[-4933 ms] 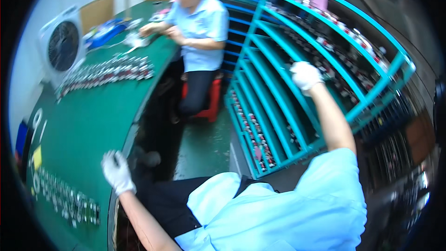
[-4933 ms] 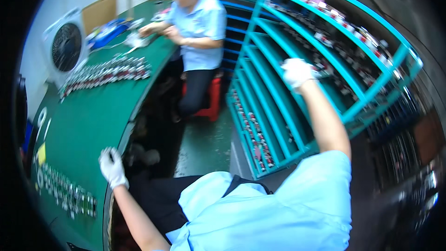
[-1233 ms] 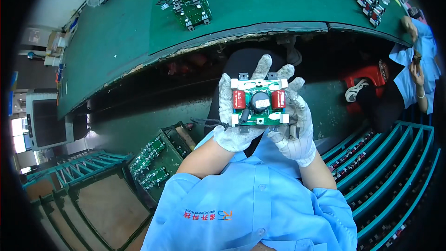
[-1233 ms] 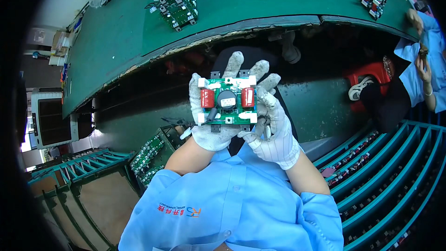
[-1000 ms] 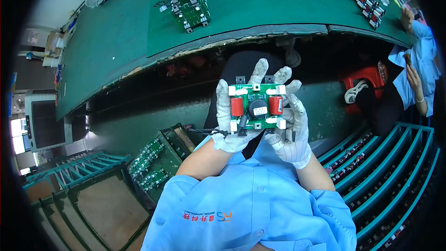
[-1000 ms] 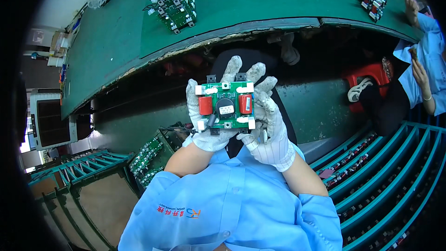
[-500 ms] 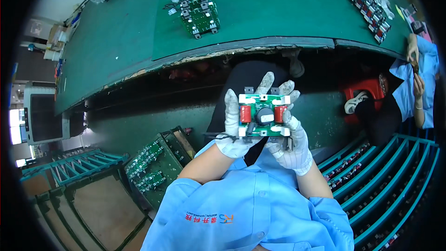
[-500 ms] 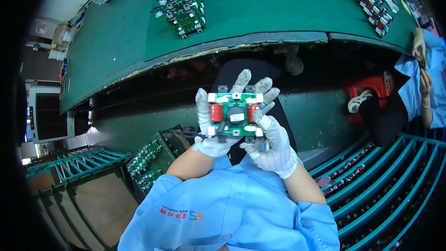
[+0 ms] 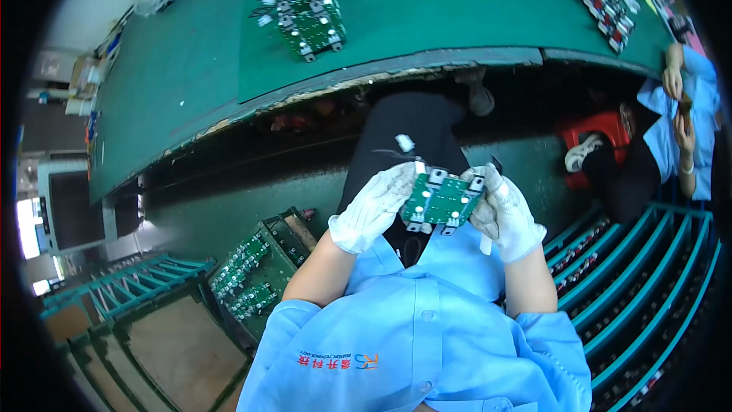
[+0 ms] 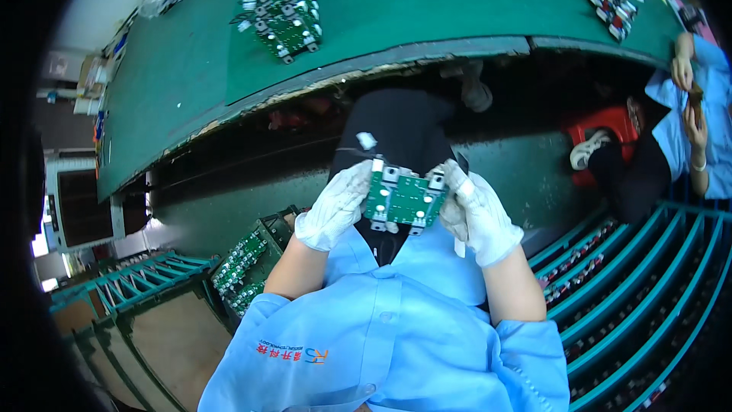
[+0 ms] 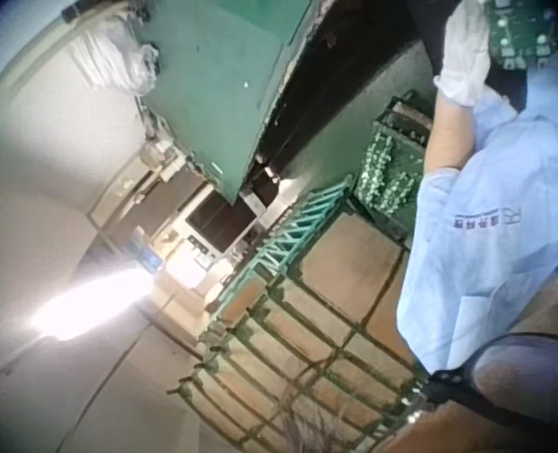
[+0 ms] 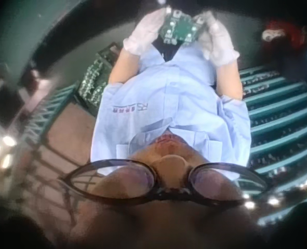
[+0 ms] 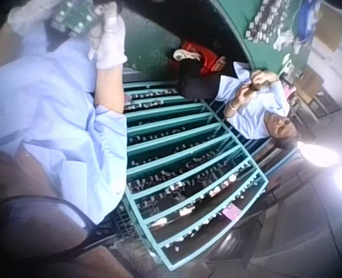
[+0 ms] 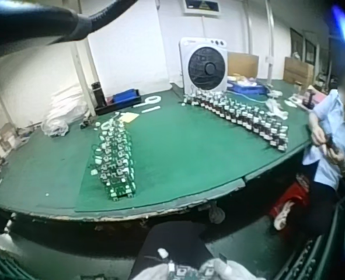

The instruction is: The person picks up an electronic circuit board and attaches small electronic components to it by hand.

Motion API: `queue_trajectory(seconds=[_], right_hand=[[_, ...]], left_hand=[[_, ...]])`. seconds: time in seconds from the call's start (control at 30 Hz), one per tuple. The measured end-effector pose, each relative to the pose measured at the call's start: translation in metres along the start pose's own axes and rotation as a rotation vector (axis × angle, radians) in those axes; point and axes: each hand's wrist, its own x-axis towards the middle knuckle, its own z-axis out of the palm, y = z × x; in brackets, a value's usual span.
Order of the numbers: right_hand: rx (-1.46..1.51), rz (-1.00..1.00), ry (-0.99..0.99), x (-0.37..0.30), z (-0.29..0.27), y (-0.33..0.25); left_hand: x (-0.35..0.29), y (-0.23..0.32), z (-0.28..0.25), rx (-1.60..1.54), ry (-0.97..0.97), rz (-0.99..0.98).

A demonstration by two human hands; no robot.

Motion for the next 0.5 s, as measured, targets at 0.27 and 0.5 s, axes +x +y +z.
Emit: queue_trajectory(seconds=[0.27, 0.5], right_hand=[[0.355, 0.043, -0.067, -0.004, -0.009, 0.012], [0.441, 0.005, -0.214, -0.002, -0.021, 0.017]], left_hand=[[-0.001, 0.091, 0.058, -0.688, 0.107, -0.110], [0.001, 0.093, 0.071, -0.719, 0.144, -0.103]])
